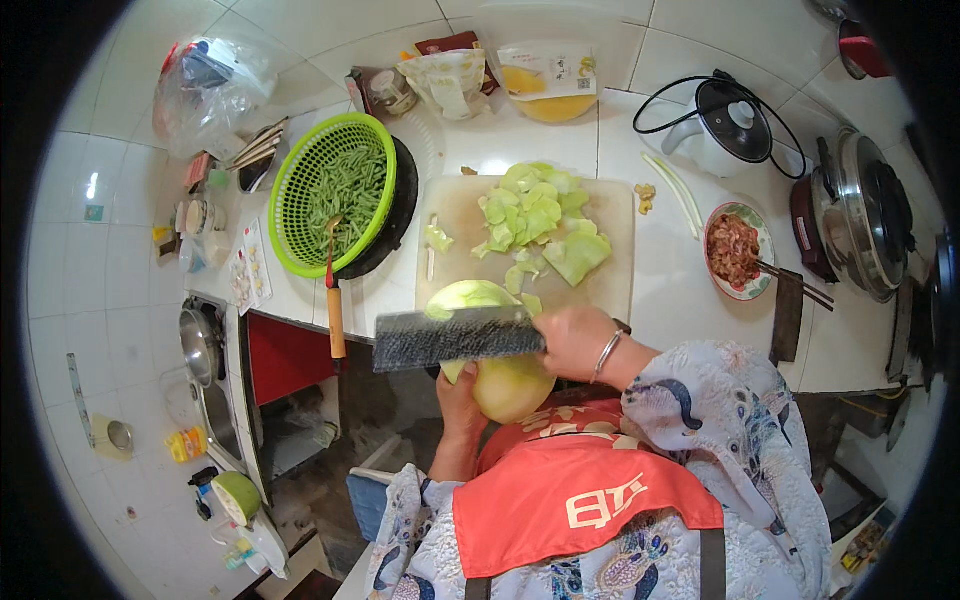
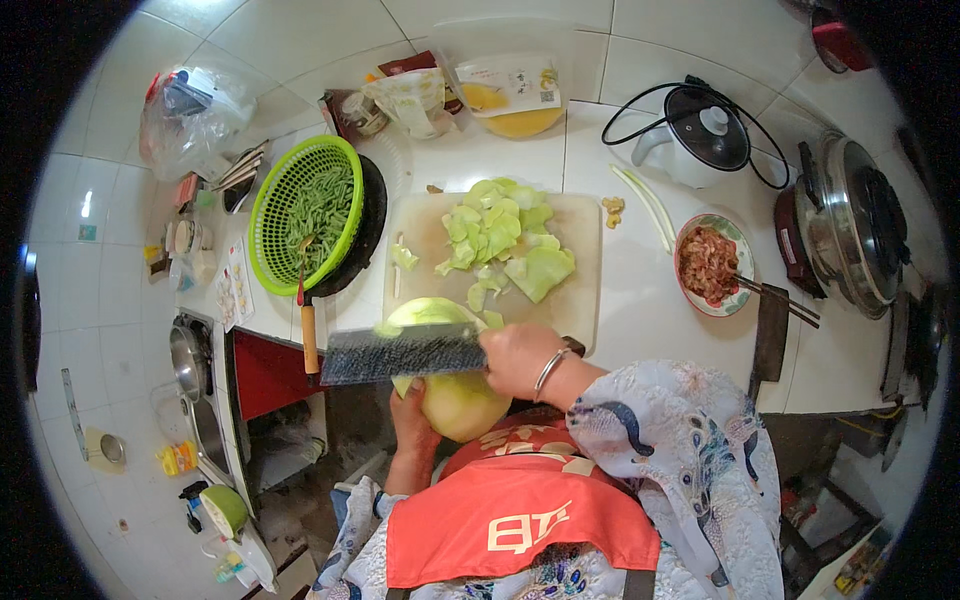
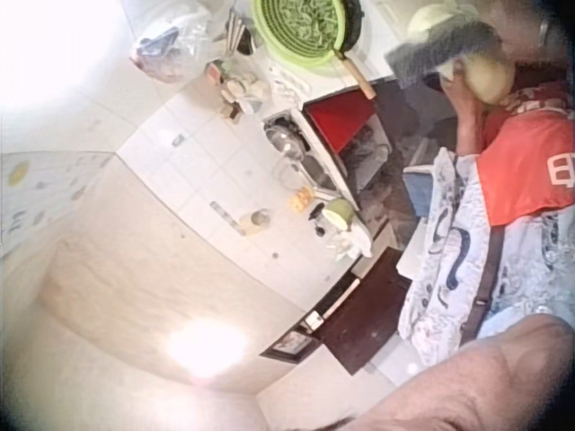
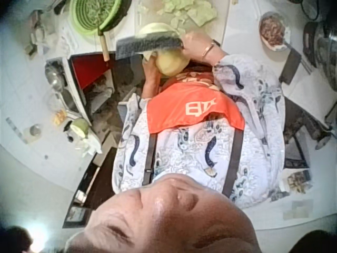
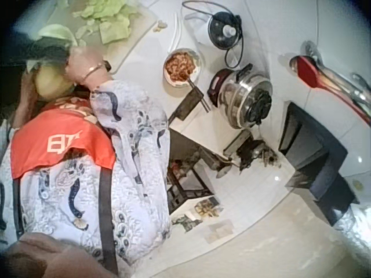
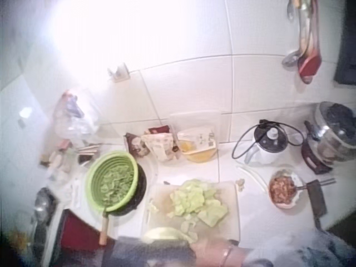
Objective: The person cuts a large, round, light-green vegetable into thick slices using a cleaver on a white cutting board. The slices are placed on the board as they are cut. A green colander with green beans and a bowl of seasoned meat are visible nearby.
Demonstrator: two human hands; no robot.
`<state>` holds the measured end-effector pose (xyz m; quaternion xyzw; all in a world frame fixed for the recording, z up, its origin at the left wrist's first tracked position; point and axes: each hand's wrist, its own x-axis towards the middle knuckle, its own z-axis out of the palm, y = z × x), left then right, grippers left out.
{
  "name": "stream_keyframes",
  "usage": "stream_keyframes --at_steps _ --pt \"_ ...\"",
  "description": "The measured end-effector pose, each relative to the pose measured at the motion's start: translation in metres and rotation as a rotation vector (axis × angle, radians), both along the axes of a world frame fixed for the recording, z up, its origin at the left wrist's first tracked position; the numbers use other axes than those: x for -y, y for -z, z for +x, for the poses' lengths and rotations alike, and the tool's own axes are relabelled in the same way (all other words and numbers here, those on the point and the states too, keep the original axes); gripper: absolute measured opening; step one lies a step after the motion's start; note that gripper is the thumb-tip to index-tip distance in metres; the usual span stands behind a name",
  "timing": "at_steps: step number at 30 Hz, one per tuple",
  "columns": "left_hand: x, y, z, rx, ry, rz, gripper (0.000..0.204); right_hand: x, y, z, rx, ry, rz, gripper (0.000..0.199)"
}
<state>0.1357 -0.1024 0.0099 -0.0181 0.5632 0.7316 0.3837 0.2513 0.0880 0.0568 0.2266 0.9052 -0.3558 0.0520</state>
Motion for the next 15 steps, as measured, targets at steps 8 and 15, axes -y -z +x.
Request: stream_keyframes --at_steps 8,15 --pt "-0.007 -0.020 -0.005 0.082 0.039 0.089 0.052 -0.031 0.027 0.030 -0.020 0.360 -0.185 0.020" --pt "-0.019 -0.003 -0.012 0.119 -0.005 0.194 0.056 -0.016 0.007 0.027 -0.147 0.298 -0.150 0.021"
